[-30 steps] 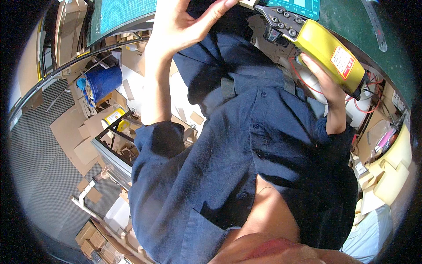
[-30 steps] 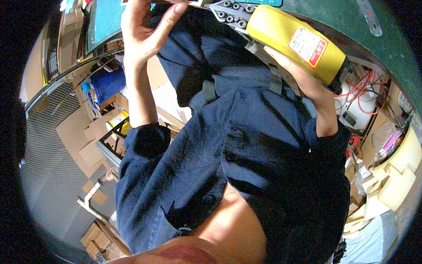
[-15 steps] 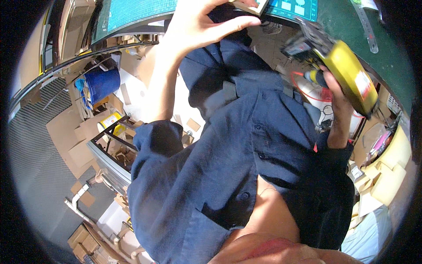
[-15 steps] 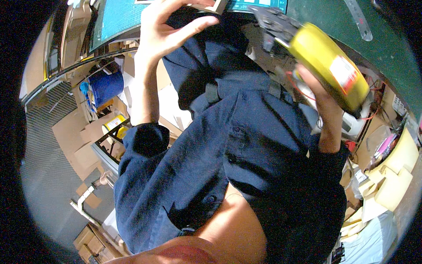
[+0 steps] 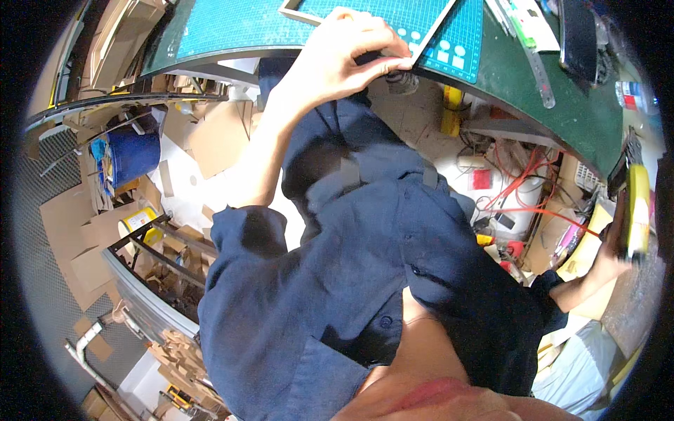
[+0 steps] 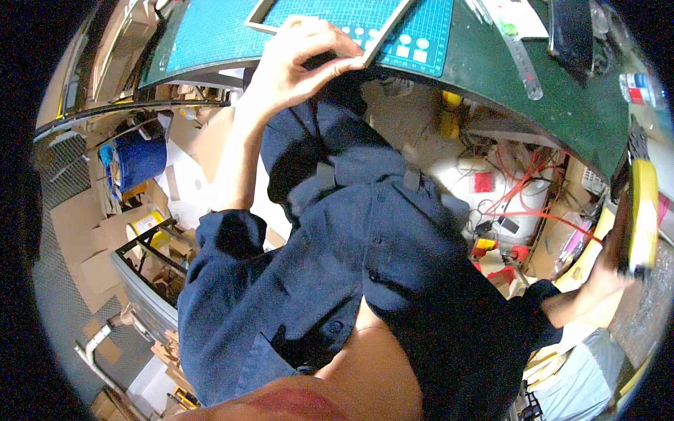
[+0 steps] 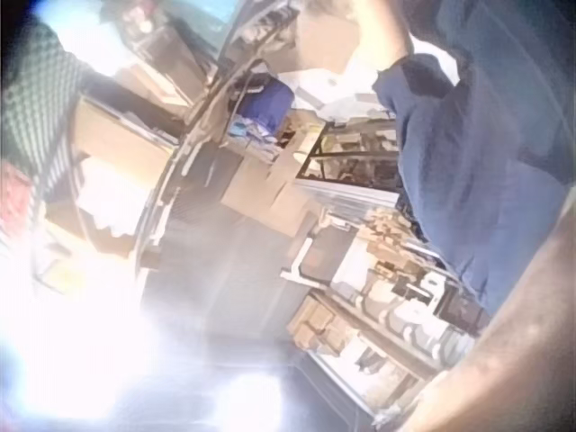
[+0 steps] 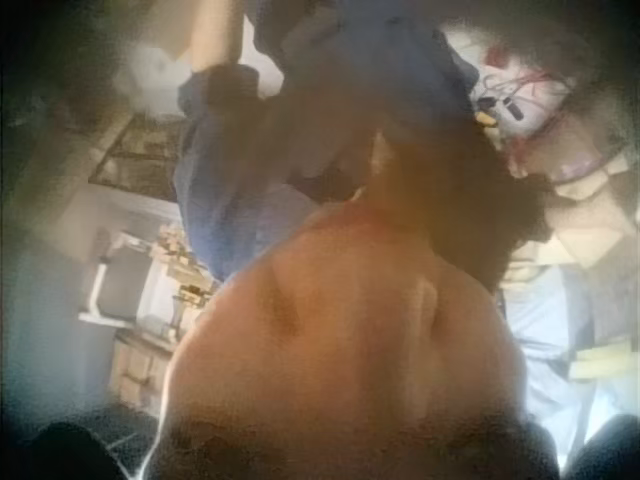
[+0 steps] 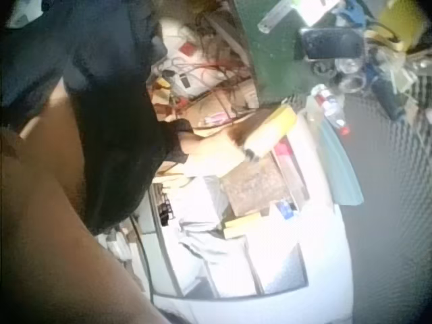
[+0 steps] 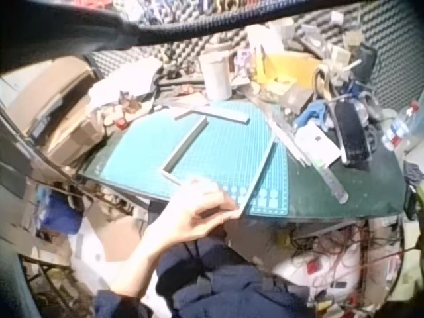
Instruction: The person assembles small wooden frames by joining thin wooden strips with a yellow staple gun. They repeatedly align pieces on a green cutting mat, fire staples to secure joints, and place completed frames aside. The process continues with multiple frames being built and stacked.
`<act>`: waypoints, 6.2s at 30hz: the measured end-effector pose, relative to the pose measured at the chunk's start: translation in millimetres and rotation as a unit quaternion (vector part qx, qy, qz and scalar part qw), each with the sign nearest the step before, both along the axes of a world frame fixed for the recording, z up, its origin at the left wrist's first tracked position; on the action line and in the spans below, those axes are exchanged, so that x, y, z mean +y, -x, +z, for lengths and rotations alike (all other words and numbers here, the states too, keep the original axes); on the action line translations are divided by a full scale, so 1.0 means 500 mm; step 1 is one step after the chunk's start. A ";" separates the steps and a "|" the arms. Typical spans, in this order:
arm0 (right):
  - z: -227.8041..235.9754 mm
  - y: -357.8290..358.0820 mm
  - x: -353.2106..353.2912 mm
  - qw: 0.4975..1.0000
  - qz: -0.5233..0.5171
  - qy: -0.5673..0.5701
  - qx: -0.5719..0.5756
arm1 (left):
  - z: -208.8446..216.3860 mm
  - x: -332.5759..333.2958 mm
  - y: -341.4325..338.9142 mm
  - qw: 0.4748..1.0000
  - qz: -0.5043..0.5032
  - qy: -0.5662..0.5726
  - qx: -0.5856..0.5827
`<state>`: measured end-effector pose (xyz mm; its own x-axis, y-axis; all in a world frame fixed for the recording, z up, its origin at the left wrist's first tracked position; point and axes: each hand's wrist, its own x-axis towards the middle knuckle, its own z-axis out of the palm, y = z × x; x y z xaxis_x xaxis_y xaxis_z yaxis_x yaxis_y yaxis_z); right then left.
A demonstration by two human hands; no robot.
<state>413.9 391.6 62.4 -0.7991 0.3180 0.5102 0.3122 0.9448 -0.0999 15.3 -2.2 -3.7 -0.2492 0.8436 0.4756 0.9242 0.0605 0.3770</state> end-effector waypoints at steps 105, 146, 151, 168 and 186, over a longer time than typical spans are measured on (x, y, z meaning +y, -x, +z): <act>-0.208 0.484 -0.523 0.801 0.124 0.545 0.214 | -0.001 -0.068 0.030 0.998 0.017 0.047 0.030; -0.263 0.531 -0.575 0.676 0.158 0.642 0.326 | -0.012 -0.010 -0.007 0.991 -0.024 -0.080 -0.102; -0.264 0.530 -0.575 0.663 0.166 0.651 0.330 | -0.007 -0.007 0.000 0.994 -0.052 -0.089 -0.042; -0.264 0.528 -0.576 0.694 0.157 0.622 0.326 | -0.019 -0.010 0.008 0.990 -0.068 -0.106 -0.067; -0.249 0.523 -0.562 0.786 0.154 0.536 0.268 | -0.001 -0.017 0.001 0.993 -0.051 -0.049 -0.097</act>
<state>152.6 110.6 -62.0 -0.6841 0.6283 0.3704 -0.2729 0.2504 -0.9289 14.7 -10.9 -4.3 -0.2598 0.8214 0.5077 0.8332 -0.0750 0.5478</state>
